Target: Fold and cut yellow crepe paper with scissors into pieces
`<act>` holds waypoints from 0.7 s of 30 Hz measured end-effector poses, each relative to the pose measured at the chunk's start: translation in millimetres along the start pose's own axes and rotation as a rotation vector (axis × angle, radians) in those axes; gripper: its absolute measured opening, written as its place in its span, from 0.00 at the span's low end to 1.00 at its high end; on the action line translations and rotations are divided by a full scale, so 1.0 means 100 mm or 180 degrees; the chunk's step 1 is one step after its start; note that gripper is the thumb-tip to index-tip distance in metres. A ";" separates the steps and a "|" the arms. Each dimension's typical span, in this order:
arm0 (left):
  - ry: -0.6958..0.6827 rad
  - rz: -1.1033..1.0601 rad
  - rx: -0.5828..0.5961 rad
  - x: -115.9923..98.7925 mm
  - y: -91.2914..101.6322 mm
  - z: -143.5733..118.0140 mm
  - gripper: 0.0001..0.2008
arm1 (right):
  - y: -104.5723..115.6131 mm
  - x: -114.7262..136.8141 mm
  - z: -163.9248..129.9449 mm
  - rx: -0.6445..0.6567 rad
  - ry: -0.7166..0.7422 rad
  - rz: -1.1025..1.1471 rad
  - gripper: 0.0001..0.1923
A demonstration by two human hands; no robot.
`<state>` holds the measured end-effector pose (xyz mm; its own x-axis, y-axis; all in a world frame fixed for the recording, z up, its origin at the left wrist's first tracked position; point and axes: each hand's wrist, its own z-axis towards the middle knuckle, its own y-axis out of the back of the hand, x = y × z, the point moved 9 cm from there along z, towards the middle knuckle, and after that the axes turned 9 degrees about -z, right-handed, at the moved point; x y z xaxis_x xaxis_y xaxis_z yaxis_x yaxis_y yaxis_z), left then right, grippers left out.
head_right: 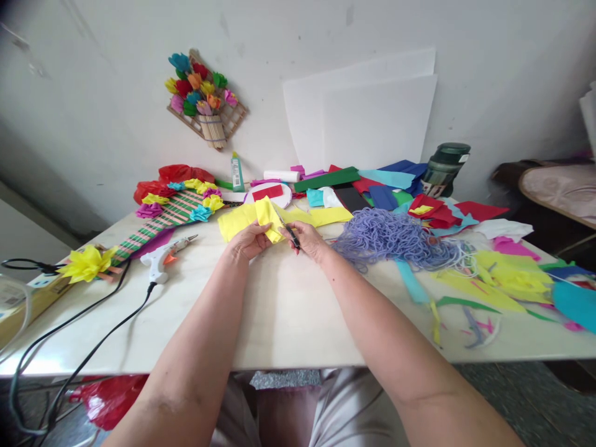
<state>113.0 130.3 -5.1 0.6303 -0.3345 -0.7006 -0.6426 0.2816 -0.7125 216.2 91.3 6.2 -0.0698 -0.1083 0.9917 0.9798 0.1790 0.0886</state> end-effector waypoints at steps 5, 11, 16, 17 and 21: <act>0.0022 0.0046 0.0040 0.01 -0.02 -0.01 0.17 | 0.01 0.01 -0.01 0.0006 -0.0063 0.0021 0.14; 0.0052 0.0112 0.0112 0.03 -0.03 -0.01 0.18 | 0.02 0.03 -0.01 -0.0030 -0.0076 0.0000 0.13; 0.0050 0.0153 0.0159 0.03 -0.04 0.00 0.19 | 0.03 0.03 0.01 -0.0054 -0.0038 -0.0002 0.13; 0.0049 0.0160 0.0154 0.03 -0.05 0.00 0.19 | 0.04 0.02 0.02 -0.0067 -0.0032 -0.0005 0.13; 0.0051 0.0154 0.0122 0.03 -0.05 -0.01 0.20 | 0.05 0.01 0.03 -0.0114 -0.0025 -0.0027 0.14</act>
<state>118.4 127.0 -3.6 0.5916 -0.3339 -0.7339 -0.6549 0.3320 -0.6789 220.2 95.4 7.8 -0.0795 -0.1020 0.9916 0.9853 0.1429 0.0937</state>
